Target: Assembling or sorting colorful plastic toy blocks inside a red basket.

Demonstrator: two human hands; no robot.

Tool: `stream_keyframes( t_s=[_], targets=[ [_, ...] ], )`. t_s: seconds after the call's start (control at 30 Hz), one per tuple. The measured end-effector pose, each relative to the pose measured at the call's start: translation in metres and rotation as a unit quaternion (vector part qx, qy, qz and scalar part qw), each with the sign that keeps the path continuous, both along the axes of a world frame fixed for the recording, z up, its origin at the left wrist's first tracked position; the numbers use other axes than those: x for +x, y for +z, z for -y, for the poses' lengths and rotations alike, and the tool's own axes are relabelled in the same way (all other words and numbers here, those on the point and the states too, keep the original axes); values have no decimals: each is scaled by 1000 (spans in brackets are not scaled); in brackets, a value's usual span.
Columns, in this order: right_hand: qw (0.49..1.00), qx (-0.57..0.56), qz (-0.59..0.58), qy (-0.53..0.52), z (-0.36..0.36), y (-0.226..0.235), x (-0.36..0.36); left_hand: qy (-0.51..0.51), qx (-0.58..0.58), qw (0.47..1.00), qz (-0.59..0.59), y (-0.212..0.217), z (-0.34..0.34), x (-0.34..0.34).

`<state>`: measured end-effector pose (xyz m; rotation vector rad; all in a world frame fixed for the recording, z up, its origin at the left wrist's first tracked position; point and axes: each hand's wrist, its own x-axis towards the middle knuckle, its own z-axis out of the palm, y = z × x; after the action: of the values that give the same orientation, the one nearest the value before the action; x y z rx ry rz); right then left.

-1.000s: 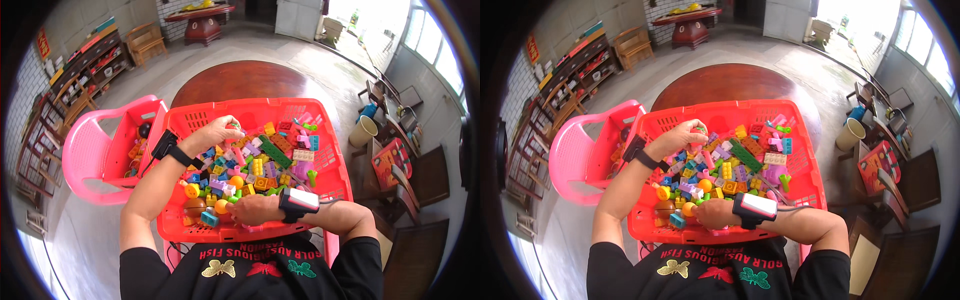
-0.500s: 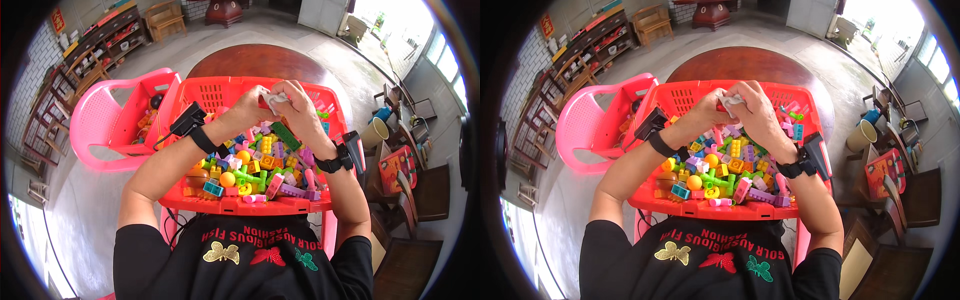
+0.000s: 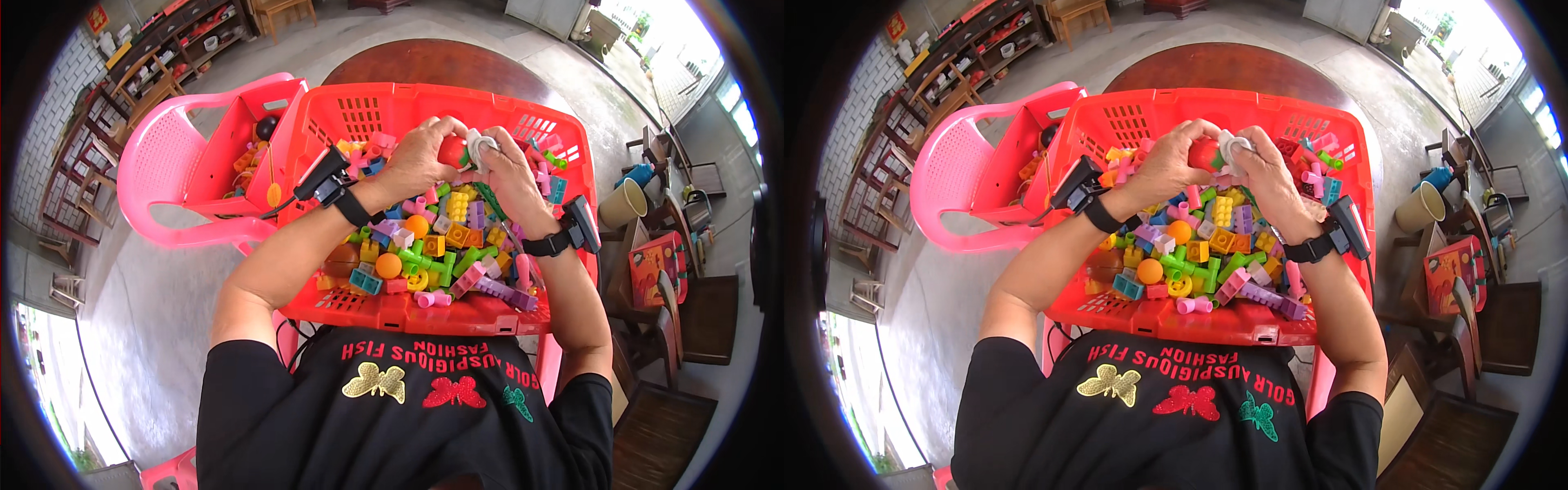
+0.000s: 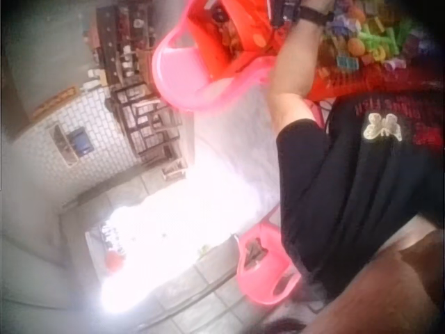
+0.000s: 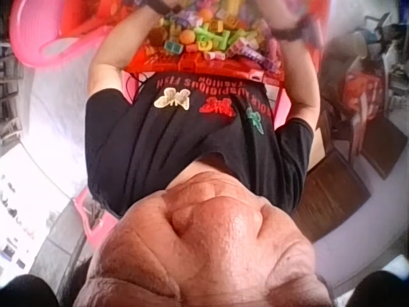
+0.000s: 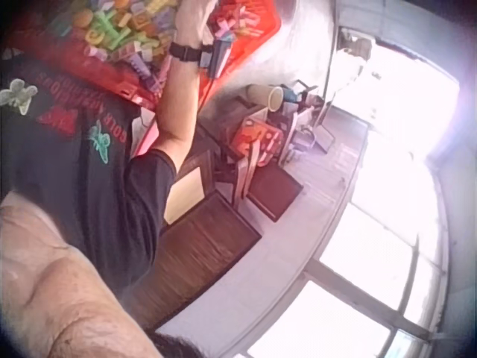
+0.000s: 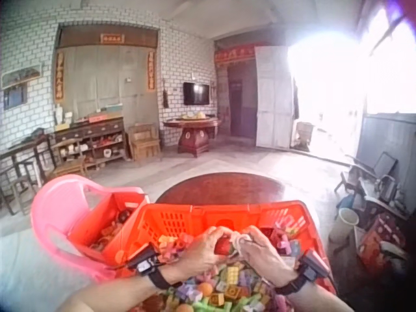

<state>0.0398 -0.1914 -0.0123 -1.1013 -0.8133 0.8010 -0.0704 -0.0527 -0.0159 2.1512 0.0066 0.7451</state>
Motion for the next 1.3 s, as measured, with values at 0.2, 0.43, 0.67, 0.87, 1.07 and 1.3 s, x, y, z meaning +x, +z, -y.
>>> stream_keyframes(
  t_s=[0.2, 0.43, 0.67, 0.87, 1.07, 1.3],
  targets=[
    [932, -34, 355, -70, -5, -39, -2, 41, 102, 993, -35, -25, 4, 0],
    [933, -137, 315, -105, -2, -43, 0, 1, -5, 991, -135, -39, 18, -5],
    [866, -34, 491, -92, 2, -51, -15, 7, 75, 997, -15, -55, 19, -8],
    [835, -30, 544, -74, 5, -51, -11, -3, 49, 994, -101, -55, 23, -11],
    [908, -128, 393, -70, 4, -52, 1, -23, -55, 983, -171, -45, 24, -10],
    [943, -30, 325, -71, 2, -54, -11, 1, 95, 993, -67, -49, 16, -10]
  ],
)
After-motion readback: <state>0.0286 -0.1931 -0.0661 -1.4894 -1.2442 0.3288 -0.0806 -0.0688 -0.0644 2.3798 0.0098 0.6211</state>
